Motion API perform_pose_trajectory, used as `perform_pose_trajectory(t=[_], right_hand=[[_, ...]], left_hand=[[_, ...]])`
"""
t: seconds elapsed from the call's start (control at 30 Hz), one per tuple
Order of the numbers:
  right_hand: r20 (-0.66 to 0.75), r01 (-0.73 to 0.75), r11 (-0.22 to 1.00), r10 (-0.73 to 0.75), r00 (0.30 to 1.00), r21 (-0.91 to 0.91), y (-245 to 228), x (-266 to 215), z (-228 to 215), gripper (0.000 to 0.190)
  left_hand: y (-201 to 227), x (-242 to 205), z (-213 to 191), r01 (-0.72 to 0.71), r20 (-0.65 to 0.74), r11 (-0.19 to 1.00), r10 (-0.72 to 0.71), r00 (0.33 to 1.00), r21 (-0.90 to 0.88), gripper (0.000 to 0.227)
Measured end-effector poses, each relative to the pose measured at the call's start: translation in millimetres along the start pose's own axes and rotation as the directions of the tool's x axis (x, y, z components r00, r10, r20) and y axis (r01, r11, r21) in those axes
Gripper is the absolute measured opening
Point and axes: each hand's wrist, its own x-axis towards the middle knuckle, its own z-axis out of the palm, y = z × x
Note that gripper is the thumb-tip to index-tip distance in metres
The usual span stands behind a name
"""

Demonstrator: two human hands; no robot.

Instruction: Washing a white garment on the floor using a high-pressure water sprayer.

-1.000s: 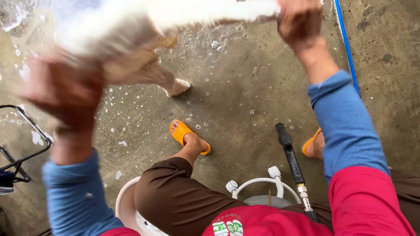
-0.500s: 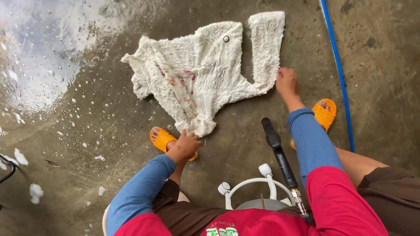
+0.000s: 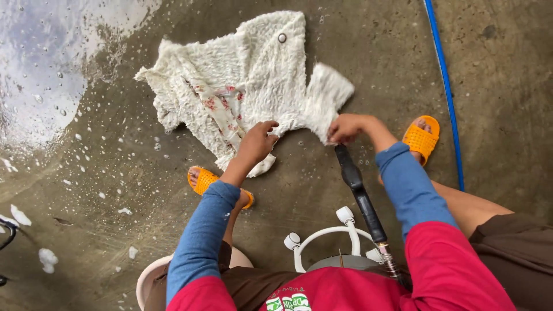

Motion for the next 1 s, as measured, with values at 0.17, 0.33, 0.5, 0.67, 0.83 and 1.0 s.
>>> perform_pose_trajectory(t=[0.17, 0.33, 0.5, 0.67, 0.83, 1.0], right_hand=[[-0.688, -0.047, 0.897, 0.370, 0.624, 0.440, 95, 66, -21, 0.012], [-0.613, -0.095, 0.957, 0.249, 0.749, 0.273, 16, 53, 1, 0.032], [-0.614, 0.109, 0.891, 0.211, 0.761, 0.441, -24, 17, 26, 0.032], [-0.684, 0.362, 0.902, -0.112, 0.721, 0.234, -63, -72, 37, 0.038], [-0.700, 0.506, 0.847, -0.263, 0.664, 0.162, -77, -100, 62, 0.022], [-0.695, 0.665, 0.699, -0.340, 0.633, 0.264, -72, -110, 74, 0.028]], left_hand=[[21, 11, 48, 0.056, -0.042, 0.975, -0.067, 0.997, -0.217, 0.039], [47, 2, 93, 0.049, -0.069, 0.822, -0.106, 0.992, -0.568, 0.031], [64, 11, 128, 0.089, -0.070, 0.516, -0.282, 0.957, -0.852, 0.027], [84, 7, 122, -0.093, -0.294, 0.534, -0.304, 0.906, -0.840, 0.037], [100, -17, 115, -0.091, -0.380, 0.610, -0.362, 0.851, -0.787, 0.034], [54, -4, 153, -0.116, -0.424, 0.648, -0.342, 0.839, -0.753, 0.020]])
